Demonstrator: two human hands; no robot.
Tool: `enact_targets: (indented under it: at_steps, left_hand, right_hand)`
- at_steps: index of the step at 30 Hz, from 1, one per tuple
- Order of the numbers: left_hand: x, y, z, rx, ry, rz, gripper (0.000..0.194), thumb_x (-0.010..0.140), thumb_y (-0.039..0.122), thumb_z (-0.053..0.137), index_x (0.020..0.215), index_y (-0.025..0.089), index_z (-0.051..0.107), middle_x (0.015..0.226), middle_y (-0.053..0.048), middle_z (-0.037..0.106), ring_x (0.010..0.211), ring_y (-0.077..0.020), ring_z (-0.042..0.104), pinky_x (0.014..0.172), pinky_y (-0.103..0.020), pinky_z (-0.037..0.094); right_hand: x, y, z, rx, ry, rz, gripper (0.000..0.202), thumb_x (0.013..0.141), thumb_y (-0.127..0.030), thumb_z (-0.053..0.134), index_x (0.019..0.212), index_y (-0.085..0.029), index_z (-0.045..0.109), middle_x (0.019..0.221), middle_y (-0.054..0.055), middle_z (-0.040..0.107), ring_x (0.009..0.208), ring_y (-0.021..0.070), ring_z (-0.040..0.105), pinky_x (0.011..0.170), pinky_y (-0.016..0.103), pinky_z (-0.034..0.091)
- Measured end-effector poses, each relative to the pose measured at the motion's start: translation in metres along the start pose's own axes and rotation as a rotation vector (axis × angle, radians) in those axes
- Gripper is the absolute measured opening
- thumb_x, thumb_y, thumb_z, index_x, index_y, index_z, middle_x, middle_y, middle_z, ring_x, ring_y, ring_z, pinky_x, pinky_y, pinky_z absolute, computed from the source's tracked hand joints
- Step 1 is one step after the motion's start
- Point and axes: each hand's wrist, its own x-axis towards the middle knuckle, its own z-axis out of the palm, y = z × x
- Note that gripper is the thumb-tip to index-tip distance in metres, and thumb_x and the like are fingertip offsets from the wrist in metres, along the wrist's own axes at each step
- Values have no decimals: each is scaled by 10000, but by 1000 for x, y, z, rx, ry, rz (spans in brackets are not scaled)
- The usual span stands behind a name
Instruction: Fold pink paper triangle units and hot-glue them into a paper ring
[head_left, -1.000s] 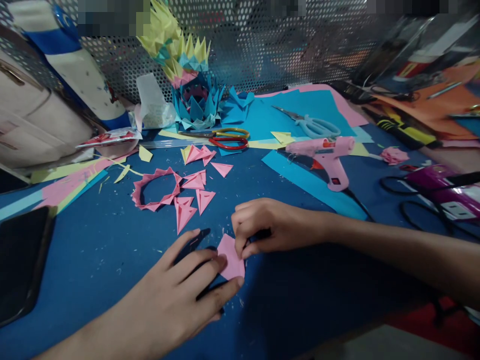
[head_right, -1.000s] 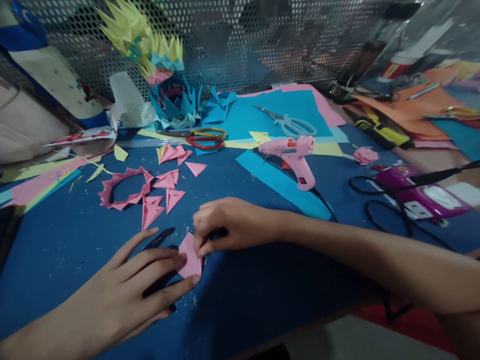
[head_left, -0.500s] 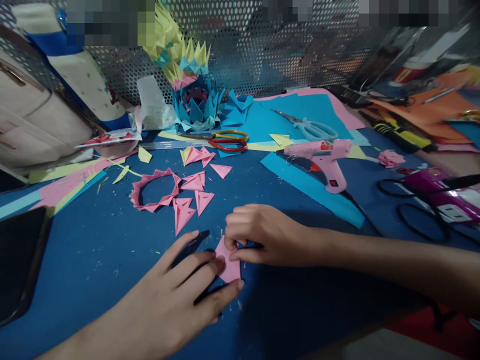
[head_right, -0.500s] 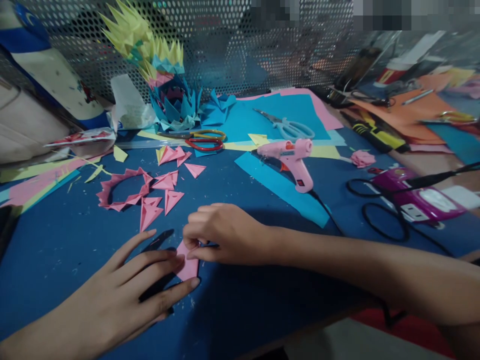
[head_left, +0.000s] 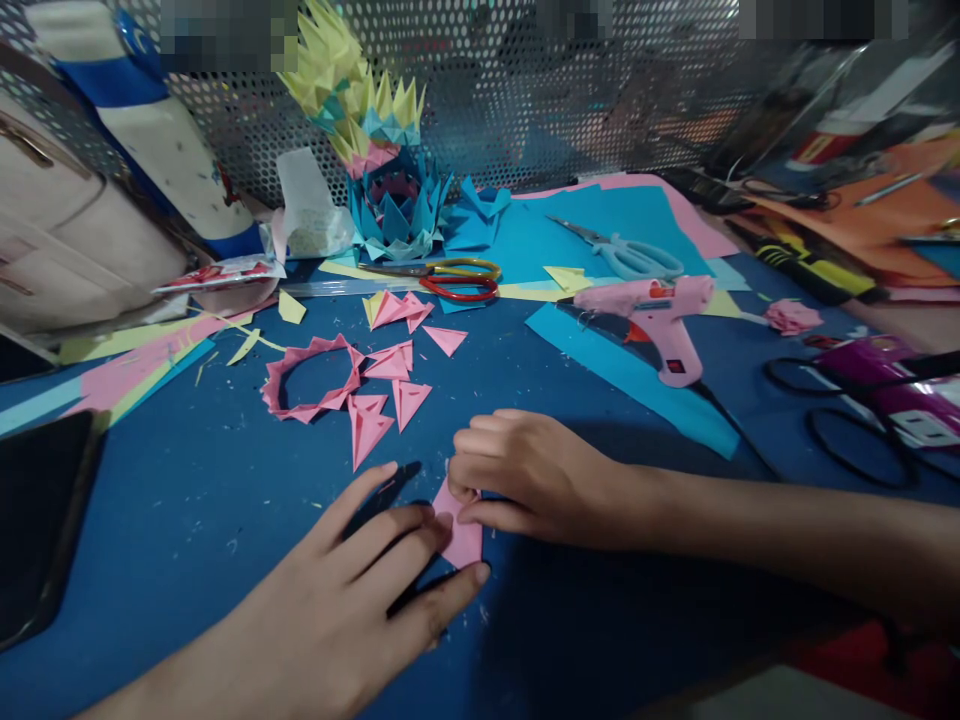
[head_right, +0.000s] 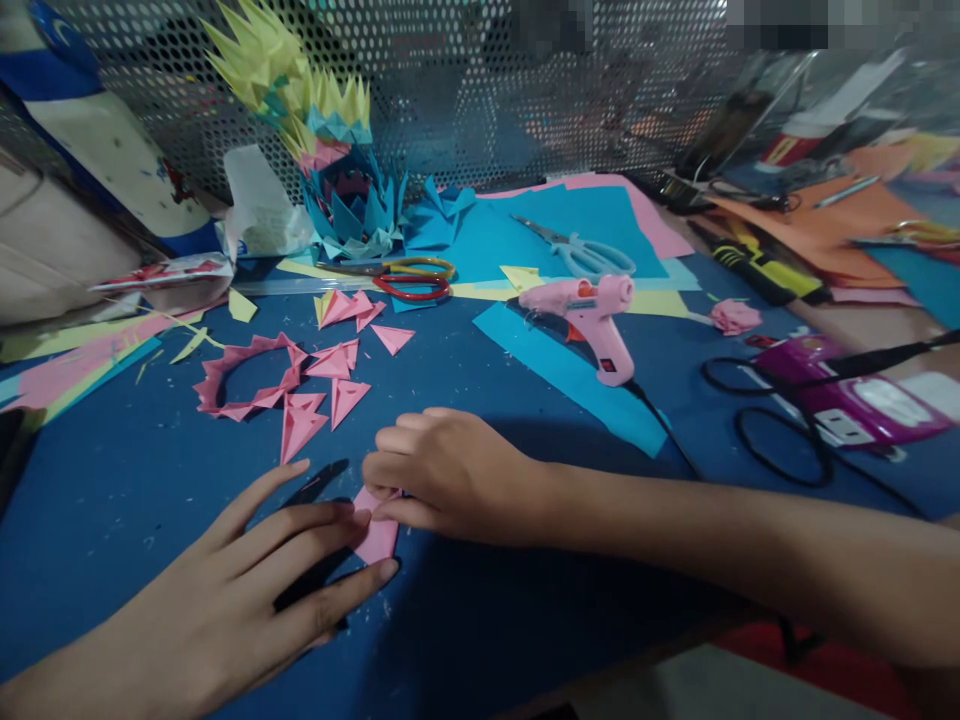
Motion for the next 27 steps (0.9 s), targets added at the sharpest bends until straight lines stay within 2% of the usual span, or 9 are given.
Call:
enact_targets:
  at_steps: [9,17,27]
  left_hand:
    - [2,0,-2,-8,17,3,375,957,348,609,1322,263,600,1128,-33,689,1122,-205,576,1226,-494,93]
    - [2,0,-3,-13,4,14,375,970,303,581,1341,249,587,1136,-35,695,1129,-206,567,1227,-494,69]
    - [-1,0,0,-24,15,-6,401,956,375,605,1330,231,593,1158,-25,687,1126,-205,567,1235,-480,42]
  right_hand:
    - [2,-2,-2,-70,-43,11,265,1016,-367,492,871,-178,608,814,25,581,707,178,434,626,313,264]
    - [1,-1,-2,-34,-47,1,225,997,-371,533,888,-190,610,824,15,569,708,176,433,627,316,257]
    - [2,-2,-2,-66,-42,-7,245,1009,-359,512,881,-176,614,821,26,585,701,173,437,628,309,269]
